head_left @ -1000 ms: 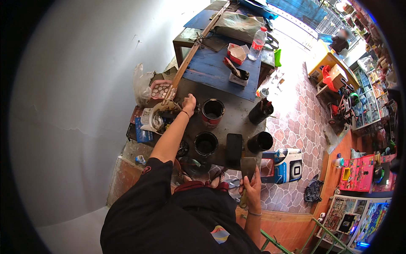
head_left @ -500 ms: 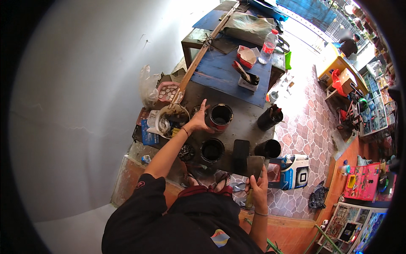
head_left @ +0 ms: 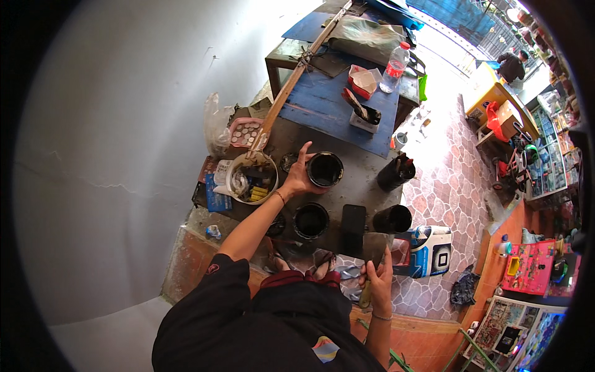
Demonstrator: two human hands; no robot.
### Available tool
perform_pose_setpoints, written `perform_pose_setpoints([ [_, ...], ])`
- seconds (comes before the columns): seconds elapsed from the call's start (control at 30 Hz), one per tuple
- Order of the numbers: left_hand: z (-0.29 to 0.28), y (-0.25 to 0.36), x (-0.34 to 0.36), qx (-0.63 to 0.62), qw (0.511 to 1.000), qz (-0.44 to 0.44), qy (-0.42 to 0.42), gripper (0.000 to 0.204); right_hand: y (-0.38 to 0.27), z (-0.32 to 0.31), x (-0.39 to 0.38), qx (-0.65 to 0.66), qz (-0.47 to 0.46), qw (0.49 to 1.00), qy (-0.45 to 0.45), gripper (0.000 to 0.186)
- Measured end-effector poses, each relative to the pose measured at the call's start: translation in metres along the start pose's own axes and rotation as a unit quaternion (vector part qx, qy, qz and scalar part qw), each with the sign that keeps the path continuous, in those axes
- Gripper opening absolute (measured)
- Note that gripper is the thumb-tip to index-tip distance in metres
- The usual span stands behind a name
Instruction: The person mixes dark paint in a small container using a putty knife, then pours the mixed paint into a larger can. They handle several paint cans and a putty knife on a cluttered workbench.
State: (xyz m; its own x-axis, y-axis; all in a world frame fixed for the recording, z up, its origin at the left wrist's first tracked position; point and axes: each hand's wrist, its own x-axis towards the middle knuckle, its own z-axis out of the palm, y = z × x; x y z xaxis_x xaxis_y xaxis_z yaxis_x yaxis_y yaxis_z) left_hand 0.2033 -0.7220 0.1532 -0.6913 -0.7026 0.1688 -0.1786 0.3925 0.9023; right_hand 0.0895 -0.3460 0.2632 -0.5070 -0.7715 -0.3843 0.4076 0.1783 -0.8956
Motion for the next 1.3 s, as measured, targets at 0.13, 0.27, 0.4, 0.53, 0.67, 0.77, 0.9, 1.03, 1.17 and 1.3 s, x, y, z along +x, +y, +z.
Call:
perform_pose_setpoints([
  [0.13,-0.008,0.029,-0.004,0.007,0.996,0.068,0.053,0.147,0.001,-0.001,-0.002,-0.025,-0.004,0.999,0.02,0.068],
  [0.27,-0.022,0.067,-0.008,-0.009,0.987,0.117,0.112,0.137,0.0,0.0,-0.002,0.002,0.0,1.0,0.017,0.068],
  [0.4,-0.038,0.1,-0.021,0.064,0.97,0.149,0.178,0.121,-0.003,0.002,-0.004,-0.003,-0.006,1.0,0.009,0.068],
  [0.53,-0.057,0.124,-0.041,0.141,0.948,0.183,0.221,0.109,-0.003,0.005,-0.005,-0.022,-0.014,1.0,0.015,0.067],
  [0.67,-0.074,0.142,-0.077,0.231,0.92,0.179,0.261,0.103,-0.002,0.006,-0.005,-0.015,-0.018,1.0,-0.004,0.066],
  [0.77,-0.082,0.148,-0.1,0.262,0.907,0.174,0.279,0.104,-0.001,0.006,-0.006,-0.015,-0.018,1.0,-0.012,0.066],
  [0.9,-0.088,0.149,-0.128,0.291,0.893,0.167,0.3,0.103,0.001,0.007,-0.006,-0.018,-0.016,0.999,-0.027,0.066],
  [1.03,-0.087,0.146,-0.155,0.317,0.893,0.13,0.293,0.103,0.003,0.009,-0.004,-0.028,-0.018,0.998,-0.045,0.066],
  [1.17,-0.081,0.139,-0.172,0.336,0.89,0.126,0.282,0.102,0.004,0.01,-0.007,-0.049,-0.014,0.998,-0.046,0.065],
  [1.3,-0.072,0.133,-0.181,0.342,0.892,0.119,0.27,0.101,0.004,0.01,-0.01,-0.052,-0.01,0.998,-0.046,0.065],
])
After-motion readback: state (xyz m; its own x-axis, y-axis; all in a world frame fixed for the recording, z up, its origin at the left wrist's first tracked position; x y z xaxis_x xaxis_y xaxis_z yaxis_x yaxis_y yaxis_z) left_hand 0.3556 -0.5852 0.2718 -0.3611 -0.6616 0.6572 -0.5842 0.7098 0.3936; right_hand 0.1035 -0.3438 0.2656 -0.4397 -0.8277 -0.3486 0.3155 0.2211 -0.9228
